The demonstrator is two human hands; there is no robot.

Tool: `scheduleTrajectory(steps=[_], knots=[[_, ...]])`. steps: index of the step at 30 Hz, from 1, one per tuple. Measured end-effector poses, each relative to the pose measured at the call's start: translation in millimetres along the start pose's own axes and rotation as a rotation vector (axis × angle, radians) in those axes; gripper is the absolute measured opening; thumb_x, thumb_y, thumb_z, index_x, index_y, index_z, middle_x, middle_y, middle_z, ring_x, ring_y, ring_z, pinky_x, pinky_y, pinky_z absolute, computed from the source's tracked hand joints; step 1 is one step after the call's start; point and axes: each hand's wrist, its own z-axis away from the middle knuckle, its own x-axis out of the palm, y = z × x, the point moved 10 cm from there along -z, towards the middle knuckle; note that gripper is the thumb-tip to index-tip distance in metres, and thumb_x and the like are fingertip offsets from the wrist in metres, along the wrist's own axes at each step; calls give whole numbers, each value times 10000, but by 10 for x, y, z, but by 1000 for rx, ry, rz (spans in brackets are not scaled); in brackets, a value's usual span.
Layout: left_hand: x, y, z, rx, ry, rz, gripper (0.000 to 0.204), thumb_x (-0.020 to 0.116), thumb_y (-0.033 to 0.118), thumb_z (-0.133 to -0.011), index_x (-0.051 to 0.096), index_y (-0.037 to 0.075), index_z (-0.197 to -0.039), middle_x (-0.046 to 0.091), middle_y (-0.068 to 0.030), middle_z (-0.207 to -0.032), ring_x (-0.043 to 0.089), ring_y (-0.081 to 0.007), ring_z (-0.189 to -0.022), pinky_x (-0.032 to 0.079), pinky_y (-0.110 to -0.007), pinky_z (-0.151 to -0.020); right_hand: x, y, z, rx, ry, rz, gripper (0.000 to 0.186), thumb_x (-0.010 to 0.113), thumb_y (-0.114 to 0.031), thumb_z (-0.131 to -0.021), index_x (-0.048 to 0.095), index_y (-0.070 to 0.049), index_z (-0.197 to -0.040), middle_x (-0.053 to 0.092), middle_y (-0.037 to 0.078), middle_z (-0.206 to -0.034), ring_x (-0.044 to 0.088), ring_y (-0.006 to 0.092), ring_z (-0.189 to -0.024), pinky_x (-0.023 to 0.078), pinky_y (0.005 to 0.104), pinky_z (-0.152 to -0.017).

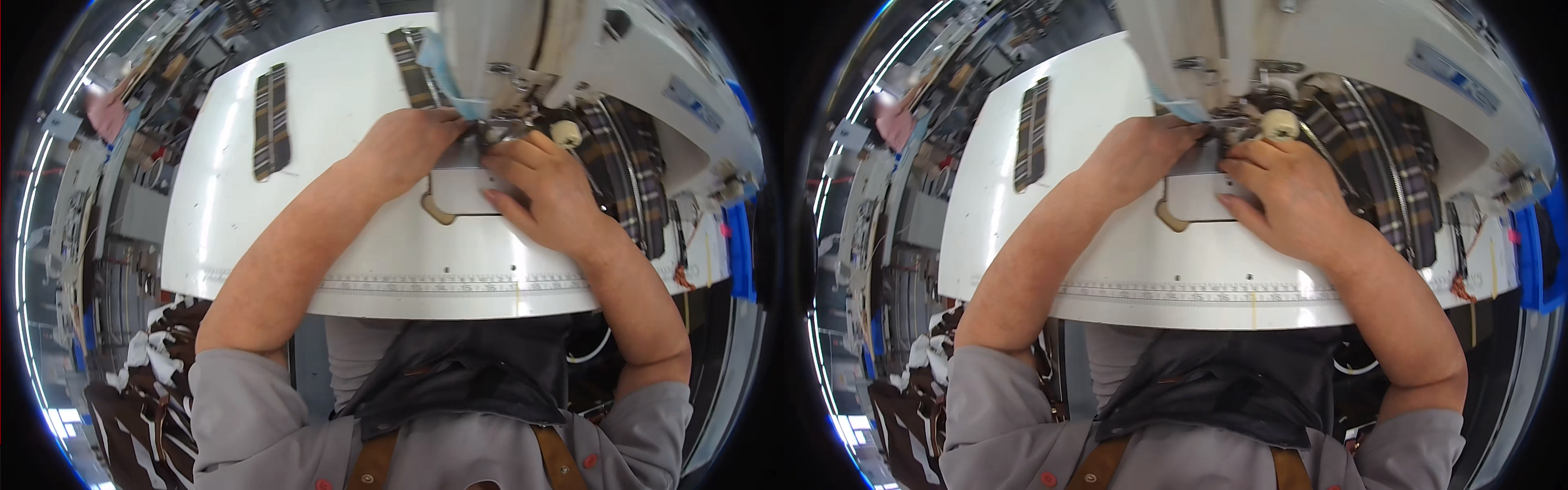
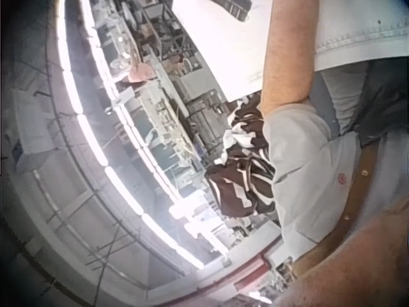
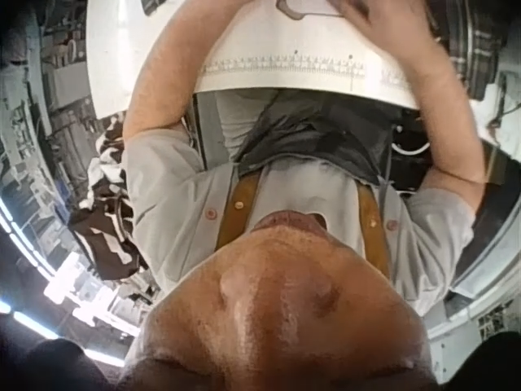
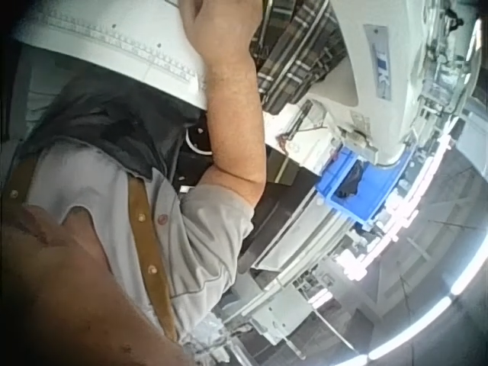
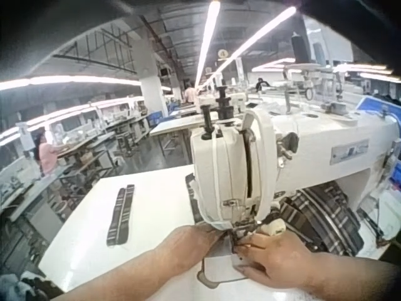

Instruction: Sewing plaid fabric strips together using an industrial sewing machine in a workshop.

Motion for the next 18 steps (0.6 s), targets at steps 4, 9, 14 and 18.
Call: scheduleTrajectory(steps=[4, 9, 14, 18], knots=[[68, -79, -113, -131, -359, -14, 191, 585, 52, -960, 741, 62, -1069, 761, -105, -1109, 739, -279, -1060, 604, -387, -879, 22, 6, 15, 10, -27, 14, 300, 797, -211, -861, 770, -27, -1096, 725, 105, -1153, 678, 306, -1049, 554, 426, -905], [70, -373, 357, 8, -299, -632, 301, 644, 32, -888, 703, -35, -1175, 718, -130, -1199, 697, -302, -1168, 566, -394, -1029, 68, -7, 2, 11, -62, 13, 314, 783, -203, -877, 761, -24, -1135, 715, 116, -1193, 671, 316, -1066, 550, 430, -926], [-523, -793, 1159, -186, -234, -623, 393, 630, 4, -884, 698, -3, -1271, 693, -131, -1337, 618, -293, -1326, 479, -412, -1157, 64, 12, 33, 23, -56, 23, 316, 778, -202, -884, 758, -30, -1149, 713, 110, -1202, 670, 317, -1067, 549, 426, -944], [-597, -1149, 1681, -562, -212, -387, 510, 630, 157, -955, 620, 124, -1464, 535, -160, -1568, 465, -333, -1488, 355, -437, -1243, 51, 70, 72, 41, -24, -1, 270, 774, -198, -884, 768, -32, -1097, 724, 101, -1169, 674, 309, -1055, 552, 420, -940]])
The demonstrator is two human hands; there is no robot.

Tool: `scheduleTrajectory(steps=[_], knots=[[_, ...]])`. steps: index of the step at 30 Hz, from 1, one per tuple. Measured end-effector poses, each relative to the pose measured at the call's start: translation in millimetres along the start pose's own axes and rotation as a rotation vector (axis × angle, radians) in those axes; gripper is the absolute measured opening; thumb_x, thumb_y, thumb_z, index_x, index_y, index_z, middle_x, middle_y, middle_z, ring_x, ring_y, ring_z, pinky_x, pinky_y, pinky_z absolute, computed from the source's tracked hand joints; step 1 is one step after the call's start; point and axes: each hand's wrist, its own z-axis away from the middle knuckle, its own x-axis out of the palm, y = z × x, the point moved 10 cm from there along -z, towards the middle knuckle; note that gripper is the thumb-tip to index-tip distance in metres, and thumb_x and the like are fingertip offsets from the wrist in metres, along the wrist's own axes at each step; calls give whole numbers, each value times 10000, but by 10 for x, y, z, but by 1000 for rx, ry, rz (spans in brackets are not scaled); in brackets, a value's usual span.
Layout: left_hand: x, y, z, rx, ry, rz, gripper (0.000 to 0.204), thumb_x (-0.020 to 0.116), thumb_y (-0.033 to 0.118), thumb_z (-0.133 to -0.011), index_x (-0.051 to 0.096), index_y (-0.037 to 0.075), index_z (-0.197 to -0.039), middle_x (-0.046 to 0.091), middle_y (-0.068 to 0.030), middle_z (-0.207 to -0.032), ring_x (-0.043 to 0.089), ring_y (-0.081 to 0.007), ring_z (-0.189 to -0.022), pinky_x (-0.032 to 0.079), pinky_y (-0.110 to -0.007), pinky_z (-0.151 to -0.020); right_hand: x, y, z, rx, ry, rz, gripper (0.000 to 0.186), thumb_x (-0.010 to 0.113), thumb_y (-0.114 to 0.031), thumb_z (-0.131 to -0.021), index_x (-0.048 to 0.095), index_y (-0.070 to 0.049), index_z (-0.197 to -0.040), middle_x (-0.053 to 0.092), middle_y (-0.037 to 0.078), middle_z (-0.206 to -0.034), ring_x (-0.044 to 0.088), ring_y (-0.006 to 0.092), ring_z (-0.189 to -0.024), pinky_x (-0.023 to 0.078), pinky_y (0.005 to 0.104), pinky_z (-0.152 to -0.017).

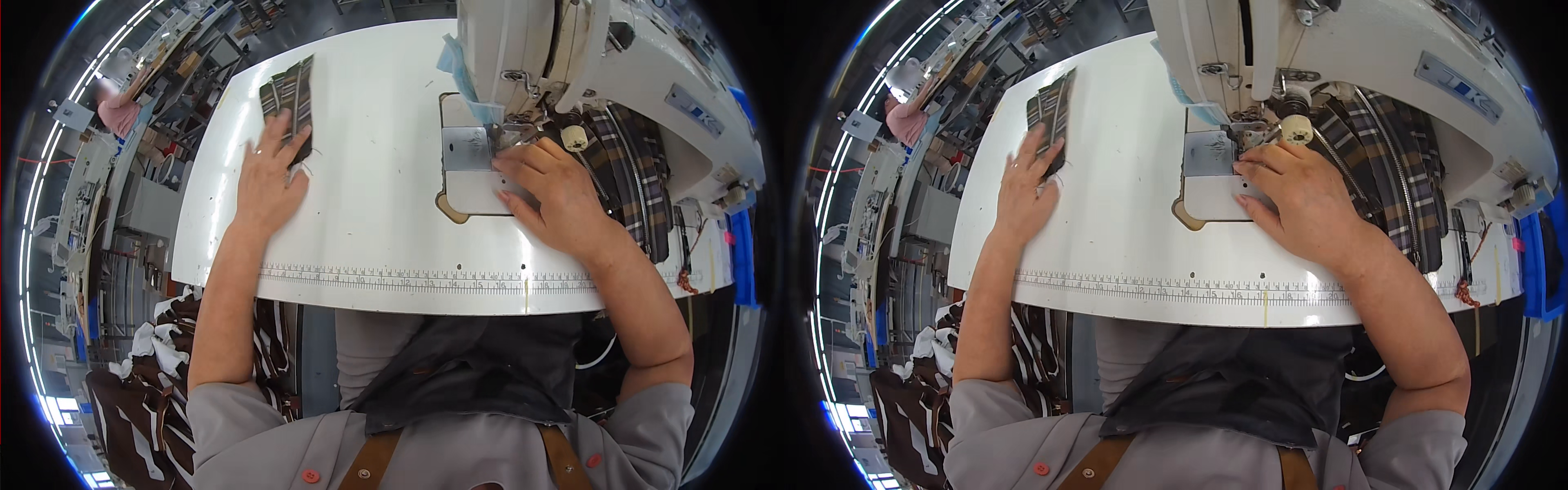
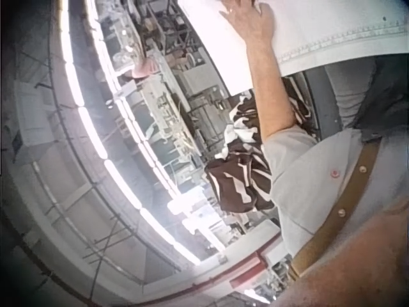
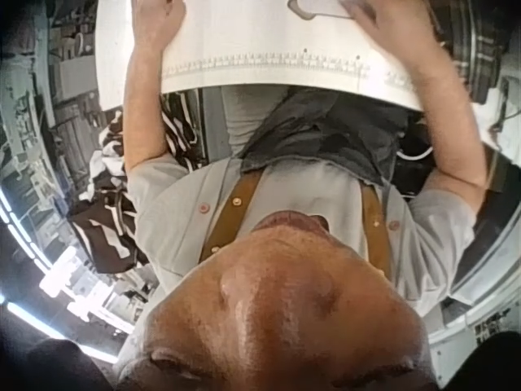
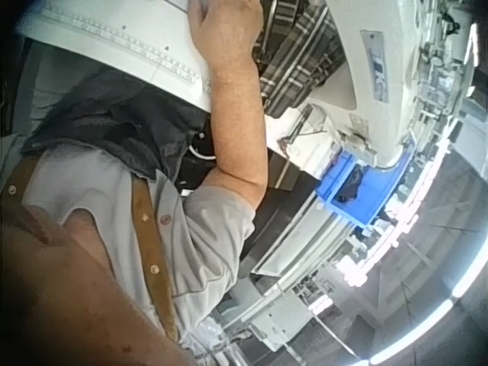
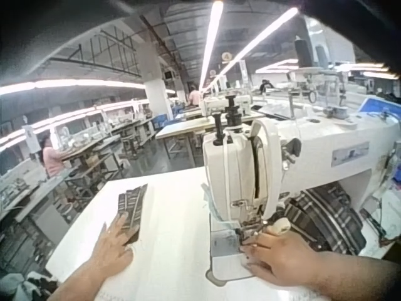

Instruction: Sewing plaid fabric strips together using an industrial sewing machine in a workshop.

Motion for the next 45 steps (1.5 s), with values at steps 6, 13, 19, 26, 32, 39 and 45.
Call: scheduleTrajectory(steps=[6, 13, 19, 26, 32, 39, 45], knots=[[344, -486, -40, -112, -131, 525, 583, 548, 520, -1070, 521, 227, -1573, 340, -166, -1710, 255, -358, -1606, 130, -642, -1277, -169, -138, 39, -144, 119, 157, 201, 811, -210, -834, 778, -58, -960, 734, 53, -1023, 678, 253, -969, 541, 402, -793], [186, -667, -1, -119, 47, 63, 515, 578, 427, -1065, 560, 204, -1529, 362, -70, -1712, 299, -281, -1595, 119, -636, -1291, -1000, 500, 353, 252, 213, 478, 332, 843, -299, -820, 766, -25, -993, 716, 134, -1048, 677, 331, -1024, 567, 431, -898], [-444, 857, -60, 243, 122, 144, 463, 660, 183, -983, 622, 128, -1441, 565, -93, -1563, 591, -278, -1368, 299, -530, -1251, -1096, 865, 620, 397, 181, 608, 608, 875, -414, -809, 693, 29, -1183, 704, 183, -1114, 667, 398, -1077, 564, 456, -933], [-829, 1772, -17, 405, 100, 330, 456, 745, 168, -917, 662, 102, -1361, 606, -106, -1505, 649, -300, -1272, 351, -529, -1213, -1183, 1016, 566, 581, 107, 471, 642, 897, -399, -800, 658, 54, -1187, 727, 214, -1042, 723, 421, -936, 584, 492, -857], [-703, 2016, -19, 311, -85, 970, 459, 760, 261, -964, 658, 53, -1361, 670, -136, -1413, 693, -260, -1210, 514, -446, -1067, -1249, 971, 908, 747, 275, -283, 383, 823, -237, -915, 643, 37, -1113, 716, 87, -872, 686, 182, -806, 542, 327, -747], [-276, 2505, -88, -264, -575, 2154, 479, 827, 257, -955, 628, -7, -1301, 735, -125, -1189, 706, -195, -1043, 540, -357, -973, -446, -324, 887, 658, 61, -1099, 212, 746, -111, -994, 559, -50, -1073, 610, -40, -816, 559, 29, -756, 456, 224, -676], [-122, 2091, -192, -282, -379, 1989, 414, 869, 39, -865, 653, -16, -1213, 749, -93, -1117, 708, -149, -997, 589, -308, -866, -342, -301, 620, 417, -111, -378, 196, 775, -143, -928, 641, -27, -1010, 706, 100, -891, 712, 252, -754, 554, 370, -686]])
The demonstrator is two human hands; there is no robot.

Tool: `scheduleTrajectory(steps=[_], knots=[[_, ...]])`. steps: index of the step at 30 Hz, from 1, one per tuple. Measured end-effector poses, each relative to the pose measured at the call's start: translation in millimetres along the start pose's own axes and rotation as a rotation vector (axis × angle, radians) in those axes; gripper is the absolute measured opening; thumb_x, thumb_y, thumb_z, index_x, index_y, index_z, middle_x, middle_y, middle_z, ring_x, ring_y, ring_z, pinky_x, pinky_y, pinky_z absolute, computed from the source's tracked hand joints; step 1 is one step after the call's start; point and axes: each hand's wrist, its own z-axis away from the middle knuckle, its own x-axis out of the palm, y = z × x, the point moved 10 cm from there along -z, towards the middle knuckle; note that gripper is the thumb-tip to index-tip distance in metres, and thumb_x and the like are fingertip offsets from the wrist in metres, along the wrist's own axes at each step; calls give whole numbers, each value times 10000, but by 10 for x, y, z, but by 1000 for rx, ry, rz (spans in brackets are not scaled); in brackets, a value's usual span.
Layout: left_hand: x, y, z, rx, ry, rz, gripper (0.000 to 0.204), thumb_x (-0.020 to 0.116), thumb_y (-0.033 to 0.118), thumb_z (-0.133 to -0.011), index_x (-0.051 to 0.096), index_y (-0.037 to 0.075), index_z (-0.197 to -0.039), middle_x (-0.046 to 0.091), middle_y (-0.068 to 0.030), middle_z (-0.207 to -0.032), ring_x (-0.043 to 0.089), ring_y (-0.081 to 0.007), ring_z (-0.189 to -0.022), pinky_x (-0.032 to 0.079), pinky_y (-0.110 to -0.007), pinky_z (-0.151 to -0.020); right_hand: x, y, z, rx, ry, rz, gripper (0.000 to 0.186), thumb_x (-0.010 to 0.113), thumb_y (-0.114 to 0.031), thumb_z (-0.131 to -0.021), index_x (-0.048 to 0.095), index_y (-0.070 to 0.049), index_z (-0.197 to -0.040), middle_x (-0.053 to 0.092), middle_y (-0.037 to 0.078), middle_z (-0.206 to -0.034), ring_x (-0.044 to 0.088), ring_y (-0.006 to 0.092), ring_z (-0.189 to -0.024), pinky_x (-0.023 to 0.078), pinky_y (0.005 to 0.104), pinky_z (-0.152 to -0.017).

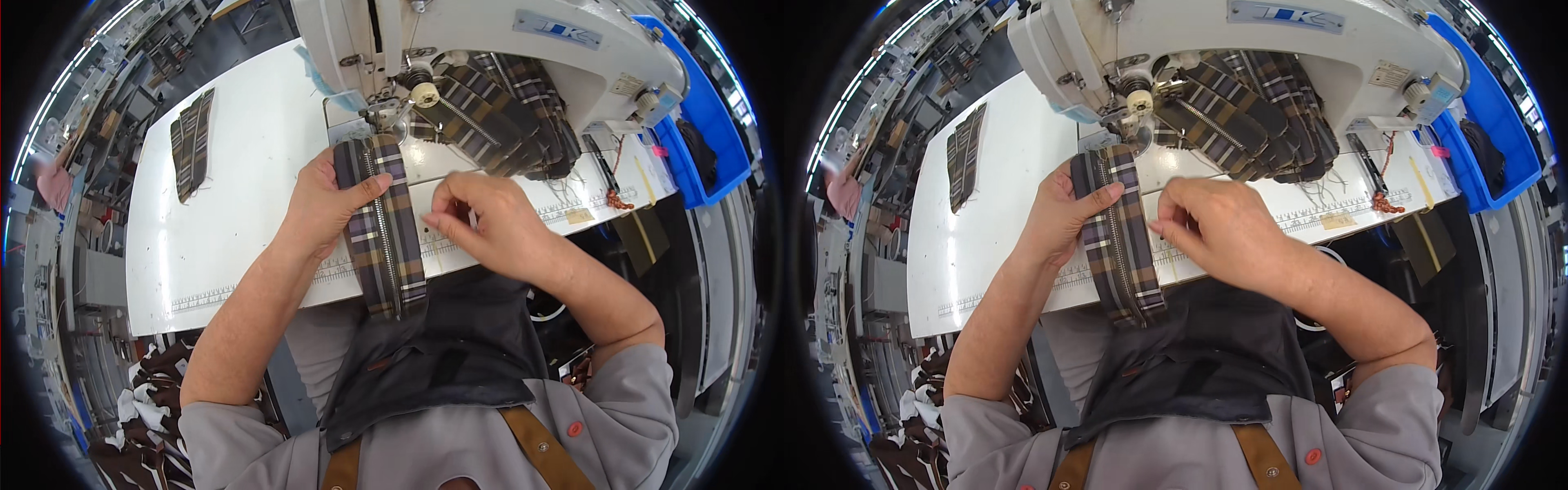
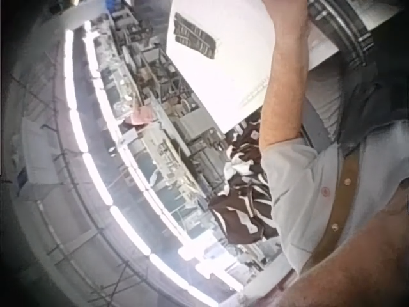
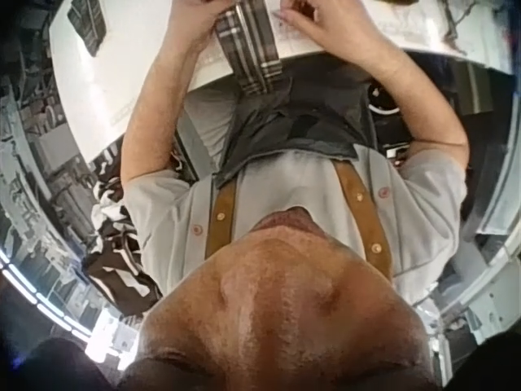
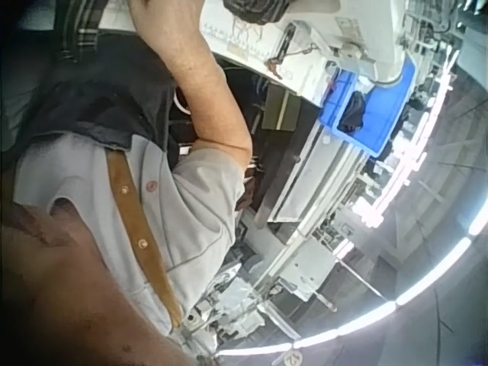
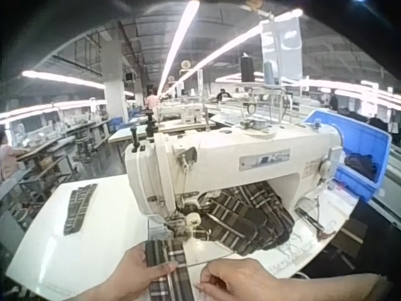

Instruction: Sewing plaid fabric strips together using an industrial sewing machine in a workshop.

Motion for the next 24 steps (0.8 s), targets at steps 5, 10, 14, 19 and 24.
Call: scheduleTrajectory(steps=[5, 10, 14, 19, 24], knots=[[-120, 334, -15, 372, 158, -788, 555, 889, 78, -827, 620, -14, -1303, 694, -89, -1269, 701, -201, -1063, 577, -345, -945, 7, -167, -354, -419, 232, 139, 275, 804, -247, -886, 734, -48, -1064, 729, 90, -1048, 701, 274, -949, 585, 407, -816], [173, 570, 133, 848, 109, -1435, 421, 874, 163, -841, 725, 9, -1204, 712, -112, -1276, 721, -304, -1079, 580, -379, -973, 207, -68, -585, -481, 37, 446, 395, 808, -374, -851, 786, -48, -1071, 757, 54, -1015, 664, 262, -985, 581, 374, -839], [141, 393, 12, 681, -42, -1255, 309, 817, 179, -906, 764, -3, -1151, 736, -157, -1256, 732, -328, -1124, 598, -389, -968, 197, -23, -685, -561, 30, 401, 385, 831, -354, -817, 790, -45, -1044, 764, 56, -977, 680, 261, -942, 586, 389, -806], [116, 383, -144, 684, -44, -1283, 306, 804, 194, -924, 764, 1, -1158, 741, -157, -1242, 746, -314, -1096, 616, -377, -929, 150, 82, -739, -588, 112, 371, 354, 828, -322, -816, 790, -39, -1026, 765, 71, -970, 694, 270, -950, 588, 407, -787], [102, 421, -211, 703, -35, -1238, 288, 820, 148, -905, 767, 0, -1146, 745, -149, -1222, 752, -303, -1078, 622, -371, -921, 148, 113, -750, -574, 141, 380, 357, 825, -330, -825, 787, -37, -1025, 764, 76, -979, 696, 283, -964, 584, 409, -794]])
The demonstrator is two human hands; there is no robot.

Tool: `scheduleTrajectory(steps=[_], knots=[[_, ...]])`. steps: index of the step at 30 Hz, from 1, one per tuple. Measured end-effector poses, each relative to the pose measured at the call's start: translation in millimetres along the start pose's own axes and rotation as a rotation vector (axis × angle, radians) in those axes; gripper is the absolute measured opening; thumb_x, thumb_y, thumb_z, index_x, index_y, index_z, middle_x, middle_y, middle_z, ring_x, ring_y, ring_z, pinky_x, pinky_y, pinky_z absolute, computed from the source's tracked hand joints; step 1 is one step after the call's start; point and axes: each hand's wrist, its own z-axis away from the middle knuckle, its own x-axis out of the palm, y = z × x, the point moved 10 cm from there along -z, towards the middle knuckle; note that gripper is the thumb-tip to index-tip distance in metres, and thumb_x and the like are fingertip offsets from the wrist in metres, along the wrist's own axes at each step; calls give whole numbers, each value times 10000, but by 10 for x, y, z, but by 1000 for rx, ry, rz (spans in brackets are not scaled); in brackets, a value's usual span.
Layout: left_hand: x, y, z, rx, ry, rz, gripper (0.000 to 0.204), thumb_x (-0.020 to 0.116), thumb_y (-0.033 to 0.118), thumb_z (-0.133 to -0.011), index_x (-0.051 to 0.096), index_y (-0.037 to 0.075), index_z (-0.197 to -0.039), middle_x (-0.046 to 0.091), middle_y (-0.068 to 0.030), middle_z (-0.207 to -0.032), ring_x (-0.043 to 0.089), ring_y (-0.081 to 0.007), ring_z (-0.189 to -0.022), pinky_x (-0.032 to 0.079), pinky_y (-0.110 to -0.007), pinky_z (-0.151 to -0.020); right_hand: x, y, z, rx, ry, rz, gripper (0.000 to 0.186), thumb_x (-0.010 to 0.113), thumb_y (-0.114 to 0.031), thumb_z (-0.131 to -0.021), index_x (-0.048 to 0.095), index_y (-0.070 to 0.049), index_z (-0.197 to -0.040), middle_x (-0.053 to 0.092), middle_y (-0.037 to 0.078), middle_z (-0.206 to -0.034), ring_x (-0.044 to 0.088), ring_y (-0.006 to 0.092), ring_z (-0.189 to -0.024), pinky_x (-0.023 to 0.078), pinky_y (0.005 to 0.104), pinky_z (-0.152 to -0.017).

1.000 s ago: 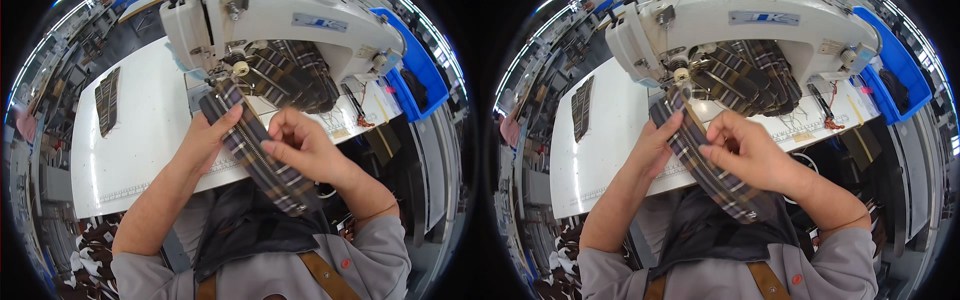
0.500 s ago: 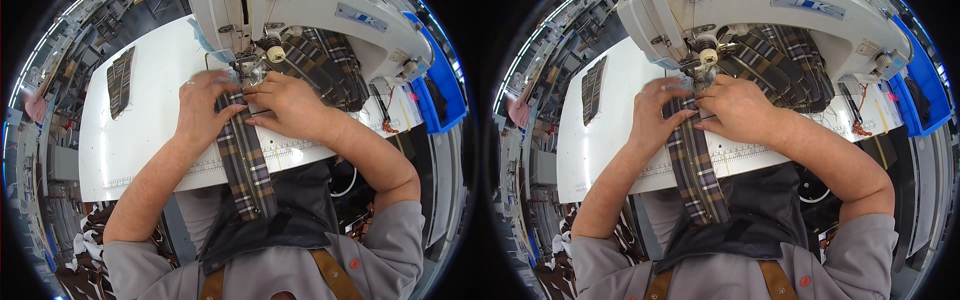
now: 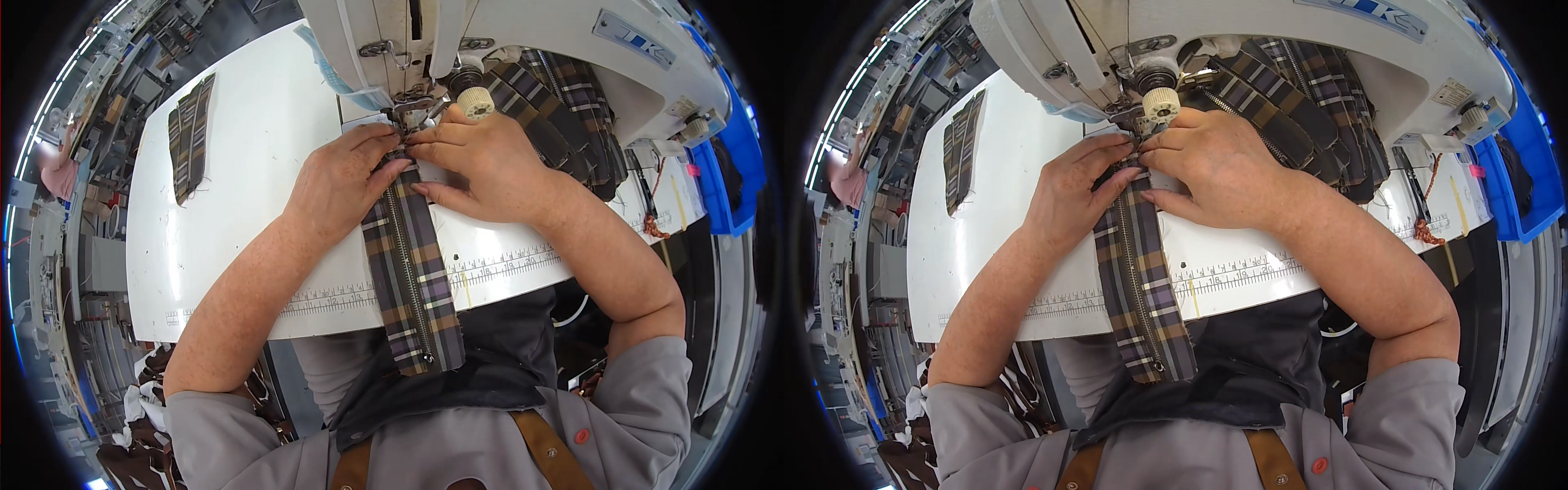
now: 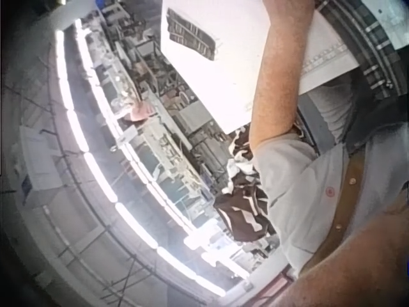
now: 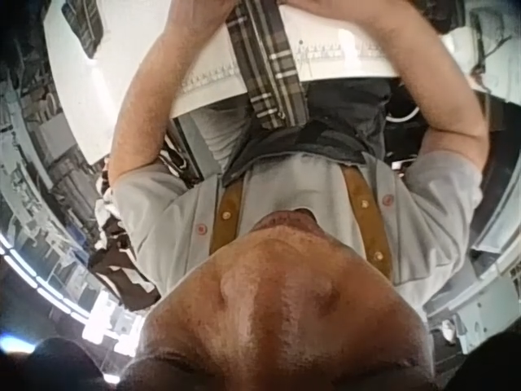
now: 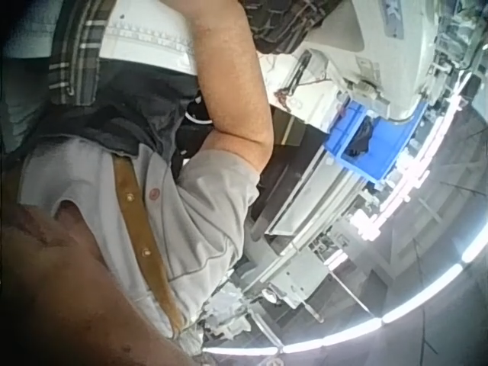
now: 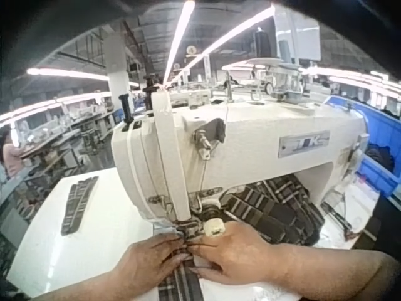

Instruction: Sewing plaid fabric strips together using an industrial sewing machine in a workshop.

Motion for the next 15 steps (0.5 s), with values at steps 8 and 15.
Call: scheduleTrajectory(steps=[8, 15], knots=[[13, -42, -29, -38, 8, 7, 258, 821, 116, -897, 775, 4, -1124, 759, -144, -1190, 749, -303, -1104, 615, -373, -941, 20, 3, -5, 13, -39, 13, 436, 822, -418, -824, 782, -46, -1047, 761, 84, -1021, 696, 290, -976, 572, 426, -797], [-302, -262, 82, -161, 57, -237, 81, 745, -23, -852, 699, 7, -913, 757, -127, -1103, 740, -310, -1028, 573, -430, -915, 5, -2, 19, 22, -35, 12, 455, 825, -423, -819, 784, -48, -1073, 761, 89, -1065, 692, 287, -993, 565, 425, -800]])
